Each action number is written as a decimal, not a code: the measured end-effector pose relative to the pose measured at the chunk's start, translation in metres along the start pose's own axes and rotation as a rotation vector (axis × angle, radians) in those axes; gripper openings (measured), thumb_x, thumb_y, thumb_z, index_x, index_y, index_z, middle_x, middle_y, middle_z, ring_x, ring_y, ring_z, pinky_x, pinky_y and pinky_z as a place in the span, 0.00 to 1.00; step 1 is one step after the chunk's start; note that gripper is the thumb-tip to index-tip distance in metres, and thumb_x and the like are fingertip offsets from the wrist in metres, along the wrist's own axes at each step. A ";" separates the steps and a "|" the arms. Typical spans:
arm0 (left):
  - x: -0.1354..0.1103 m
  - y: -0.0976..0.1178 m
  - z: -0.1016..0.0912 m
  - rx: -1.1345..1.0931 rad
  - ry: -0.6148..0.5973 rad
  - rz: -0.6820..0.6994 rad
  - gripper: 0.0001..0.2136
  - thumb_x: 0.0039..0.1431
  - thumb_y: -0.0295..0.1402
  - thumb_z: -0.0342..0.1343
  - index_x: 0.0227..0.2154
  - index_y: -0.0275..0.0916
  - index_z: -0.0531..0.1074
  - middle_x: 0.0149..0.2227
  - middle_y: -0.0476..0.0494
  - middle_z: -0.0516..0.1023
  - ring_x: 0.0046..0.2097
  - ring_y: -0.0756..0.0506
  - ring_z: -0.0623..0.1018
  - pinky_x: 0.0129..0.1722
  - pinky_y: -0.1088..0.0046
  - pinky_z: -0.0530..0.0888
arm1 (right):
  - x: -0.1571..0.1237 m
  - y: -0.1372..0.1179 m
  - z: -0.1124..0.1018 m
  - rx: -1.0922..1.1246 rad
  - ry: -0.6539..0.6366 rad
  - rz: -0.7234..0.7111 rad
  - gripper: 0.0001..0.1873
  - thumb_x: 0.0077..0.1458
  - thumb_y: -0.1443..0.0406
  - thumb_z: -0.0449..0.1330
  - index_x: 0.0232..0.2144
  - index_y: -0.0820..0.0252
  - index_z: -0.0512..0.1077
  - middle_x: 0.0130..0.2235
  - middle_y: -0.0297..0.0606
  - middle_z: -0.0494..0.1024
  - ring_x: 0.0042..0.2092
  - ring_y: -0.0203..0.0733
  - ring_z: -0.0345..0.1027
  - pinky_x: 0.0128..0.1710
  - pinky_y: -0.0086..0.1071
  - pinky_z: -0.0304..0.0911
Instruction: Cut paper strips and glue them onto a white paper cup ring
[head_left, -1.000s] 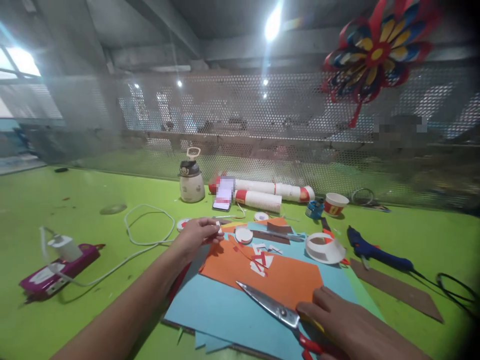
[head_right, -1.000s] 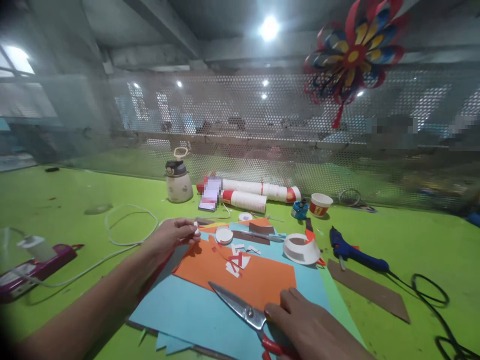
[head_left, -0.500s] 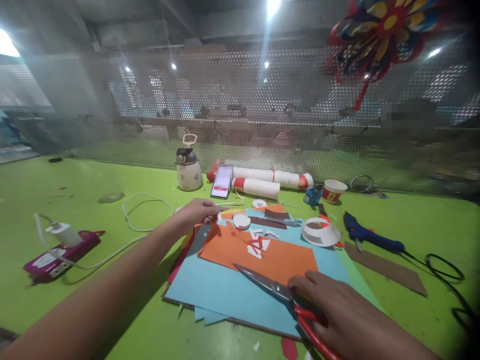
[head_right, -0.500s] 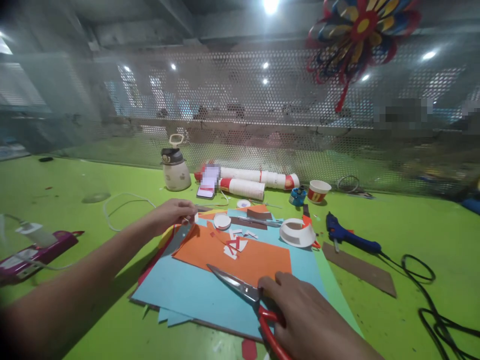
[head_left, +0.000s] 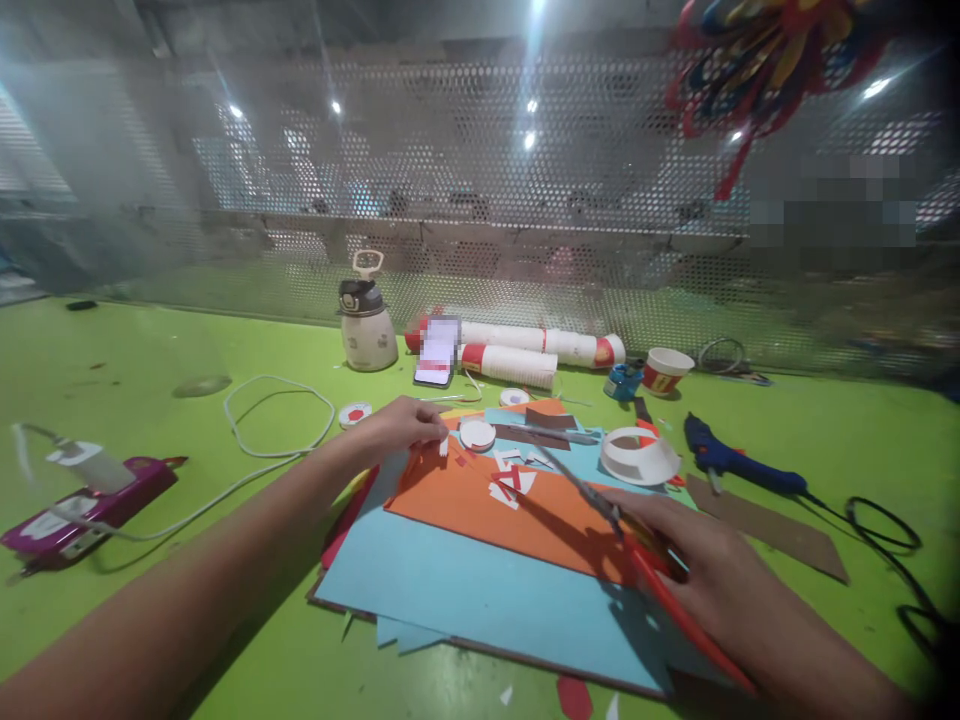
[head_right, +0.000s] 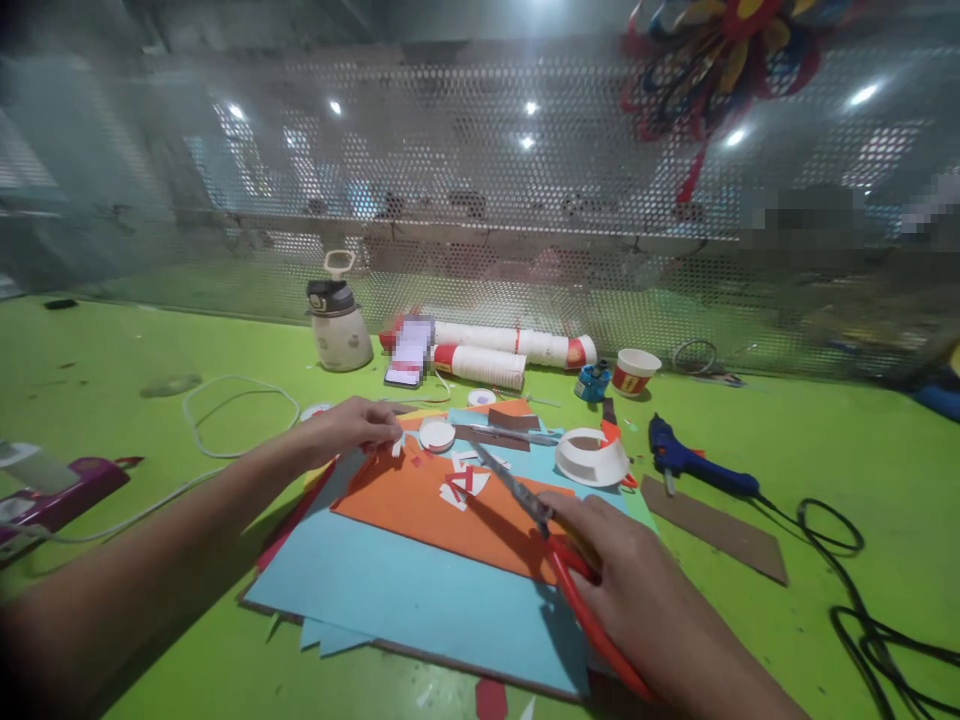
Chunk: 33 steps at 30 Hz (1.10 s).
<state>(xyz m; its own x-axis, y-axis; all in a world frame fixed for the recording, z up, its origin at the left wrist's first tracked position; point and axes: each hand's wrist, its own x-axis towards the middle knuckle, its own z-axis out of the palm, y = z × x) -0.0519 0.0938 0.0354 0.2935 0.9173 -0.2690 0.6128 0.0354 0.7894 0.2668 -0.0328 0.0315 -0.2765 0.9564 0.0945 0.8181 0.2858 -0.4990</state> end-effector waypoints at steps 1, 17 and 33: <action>0.003 0.004 0.001 0.011 -0.009 0.007 0.15 0.61 0.36 0.54 0.49 0.37 0.69 0.49 0.40 0.73 0.45 0.42 0.76 0.42 0.59 0.75 | 0.001 0.003 0.000 0.026 0.072 0.028 0.22 0.56 0.61 0.55 0.53 0.54 0.70 0.55 0.43 0.74 0.54 0.55 0.67 0.51 0.48 0.63; 0.059 0.027 0.014 0.194 -0.054 0.025 0.16 0.60 0.37 0.55 0.49 0.37 0.69 0.51 0.41 0.72 0.46 0.40 0.75 0.43 0.58 0.75 | 0.001 0.007 0.007 0.137 0.408 0.143 0.22 0.49 0.65 0.57 0.49 0.58 0.72 0.44 0.44 0.80 0.40 0.49 0.75 0.38 0.40 0.71; 0.059 0.019 0.013 0.540 0.054 0.152 0.15 0.60 0.36 0.55 0.49 0.38 0.70 0.52 0.41 0.71 0.46 0.41 0.75 0.42 0.60 0.75 | 0.001 -0.011 0.003 0.142 0.285 0.163 0.26 0.47 0.62 0.55 0.50 0.63 0.71 0.50 0.47 0.77 0.45 0.54 0.73 0.42 0.46 0.68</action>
<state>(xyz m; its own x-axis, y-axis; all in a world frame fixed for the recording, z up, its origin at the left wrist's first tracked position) -0.0133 0.1433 0.0269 0.3791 0.9155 -0.1345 0.8590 -0.2941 0.4191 0.2559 -0.0348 0.0351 0.0201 0.9729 0.2304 0.7559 0.1360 -0.6404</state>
